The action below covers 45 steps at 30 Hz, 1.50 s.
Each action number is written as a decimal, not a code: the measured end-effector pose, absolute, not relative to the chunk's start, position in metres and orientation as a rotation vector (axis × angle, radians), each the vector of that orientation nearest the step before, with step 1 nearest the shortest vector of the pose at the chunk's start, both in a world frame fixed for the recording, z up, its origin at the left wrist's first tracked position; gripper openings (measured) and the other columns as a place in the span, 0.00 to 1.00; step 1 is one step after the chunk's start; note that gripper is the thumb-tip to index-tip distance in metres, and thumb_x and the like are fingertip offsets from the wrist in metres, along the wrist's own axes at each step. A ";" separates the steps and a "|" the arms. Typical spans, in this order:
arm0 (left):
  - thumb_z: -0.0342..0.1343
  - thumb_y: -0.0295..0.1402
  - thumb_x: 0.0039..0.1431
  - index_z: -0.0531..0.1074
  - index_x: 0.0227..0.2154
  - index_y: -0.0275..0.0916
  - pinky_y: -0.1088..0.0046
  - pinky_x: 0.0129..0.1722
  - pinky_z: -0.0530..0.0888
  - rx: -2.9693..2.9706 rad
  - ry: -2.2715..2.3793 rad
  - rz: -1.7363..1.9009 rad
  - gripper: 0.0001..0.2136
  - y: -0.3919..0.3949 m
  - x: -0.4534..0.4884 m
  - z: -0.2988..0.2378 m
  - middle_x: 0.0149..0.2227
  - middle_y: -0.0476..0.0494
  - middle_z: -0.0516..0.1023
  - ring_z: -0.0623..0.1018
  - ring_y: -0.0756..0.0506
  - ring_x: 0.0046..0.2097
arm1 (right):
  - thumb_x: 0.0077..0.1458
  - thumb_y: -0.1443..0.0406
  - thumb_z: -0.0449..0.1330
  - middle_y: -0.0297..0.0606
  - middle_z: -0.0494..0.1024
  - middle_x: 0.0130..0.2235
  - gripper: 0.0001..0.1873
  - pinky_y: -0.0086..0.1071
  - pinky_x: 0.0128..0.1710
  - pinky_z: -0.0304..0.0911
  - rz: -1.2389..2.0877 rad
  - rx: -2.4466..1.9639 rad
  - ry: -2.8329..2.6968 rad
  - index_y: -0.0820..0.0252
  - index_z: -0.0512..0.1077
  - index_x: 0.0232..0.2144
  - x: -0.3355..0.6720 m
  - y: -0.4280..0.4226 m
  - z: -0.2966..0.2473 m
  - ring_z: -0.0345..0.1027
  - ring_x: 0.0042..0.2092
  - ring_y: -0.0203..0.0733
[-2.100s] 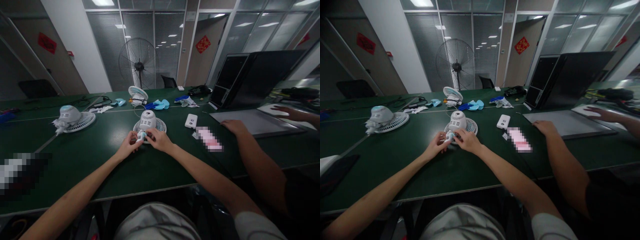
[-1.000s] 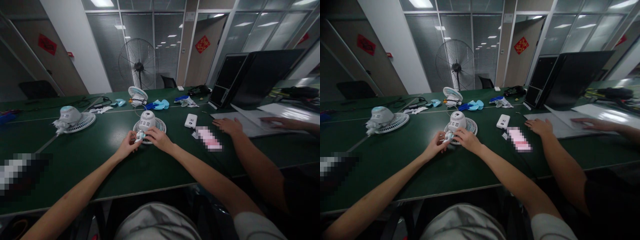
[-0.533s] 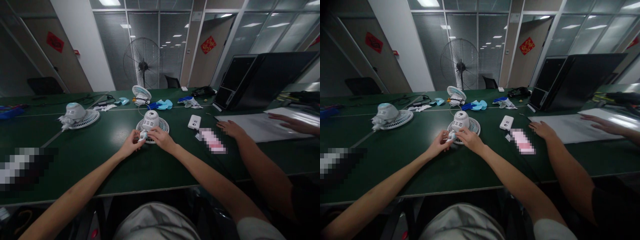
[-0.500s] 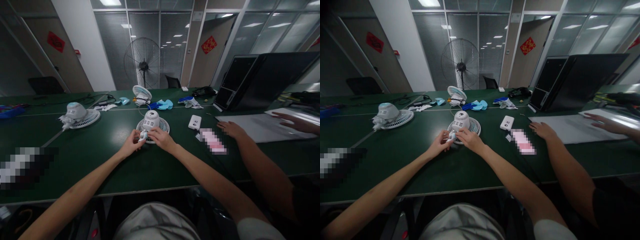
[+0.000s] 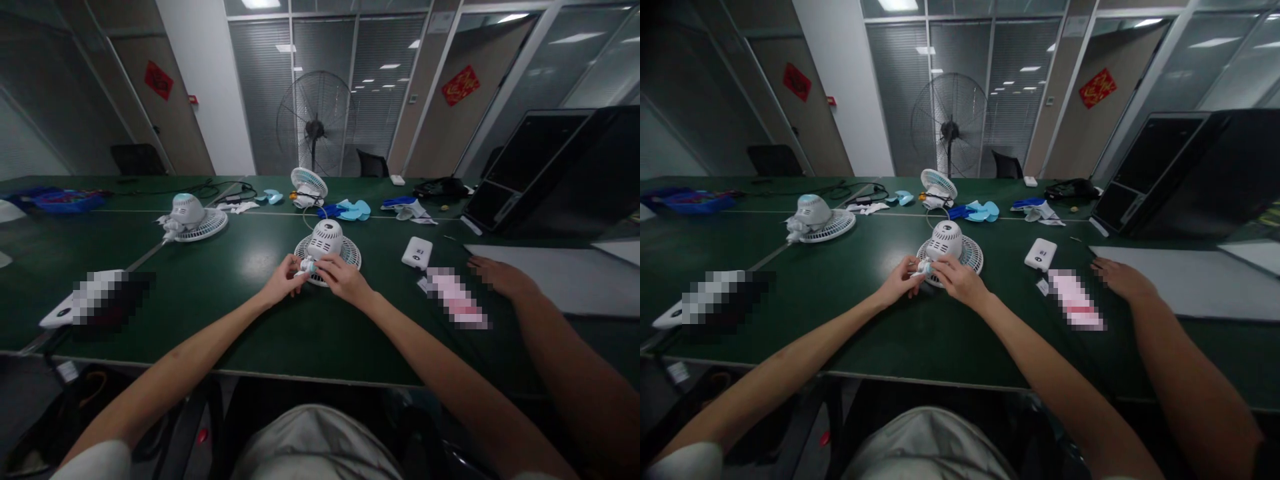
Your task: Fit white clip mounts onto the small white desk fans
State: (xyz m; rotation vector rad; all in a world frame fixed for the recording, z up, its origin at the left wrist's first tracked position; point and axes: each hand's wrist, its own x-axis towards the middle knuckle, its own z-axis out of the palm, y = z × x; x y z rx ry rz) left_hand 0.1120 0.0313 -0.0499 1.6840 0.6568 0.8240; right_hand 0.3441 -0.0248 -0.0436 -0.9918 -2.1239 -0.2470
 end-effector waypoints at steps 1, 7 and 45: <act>0.64 0.44 0.60 0.60 0.44 0.41 0.81 0.18 0.68 1.679 0.657 0.826 0.20 0.032 0.112 -0.050 0.31 0.53 0.73 0.74 0.53 0.23 | 0.70 0.66 0.56 0.46 0.76 0.52 0.15 0.39 0.45 0.78 -0.237 -0.983 -2.141 0.57 0.72 0.57 0.345 -0.025 -0.044 0.76 0.49 0.47; 0.63 0.43 0.61 0.59 0.45 0.42 0.81 0.18 0.68 1.695 0.646 0.808 0.20 0.033 0.111 -0.051 0.31 0.53 0.74 0.75 0.52 0.23 | 0.71 0.65 0.55 0.46 0.75 0.51 0.15 0.38 0.43 0.79 -0.262 -0.989 -2.122 0.56 0.73 0.56 0.346 -0.024 -0.045 0.76 0.48 0.47; 0.62 0.45 0.63 0.60 0.46 0.41 0.81 0.18 0.69 1.772 0.659 0.817 0.19 0.027 0.108 -0.046 0.36 0.48 0.75 0.75 0.52 0.25 | 0.70 0.62 0.58 0.46 0.77 0.47 0.11 0.38 0.40 0.75 -0.354 -1.038 -2.107 0.58 0.77 0.49 0.346 -0.025 -0.035 0.76 0.43 0.46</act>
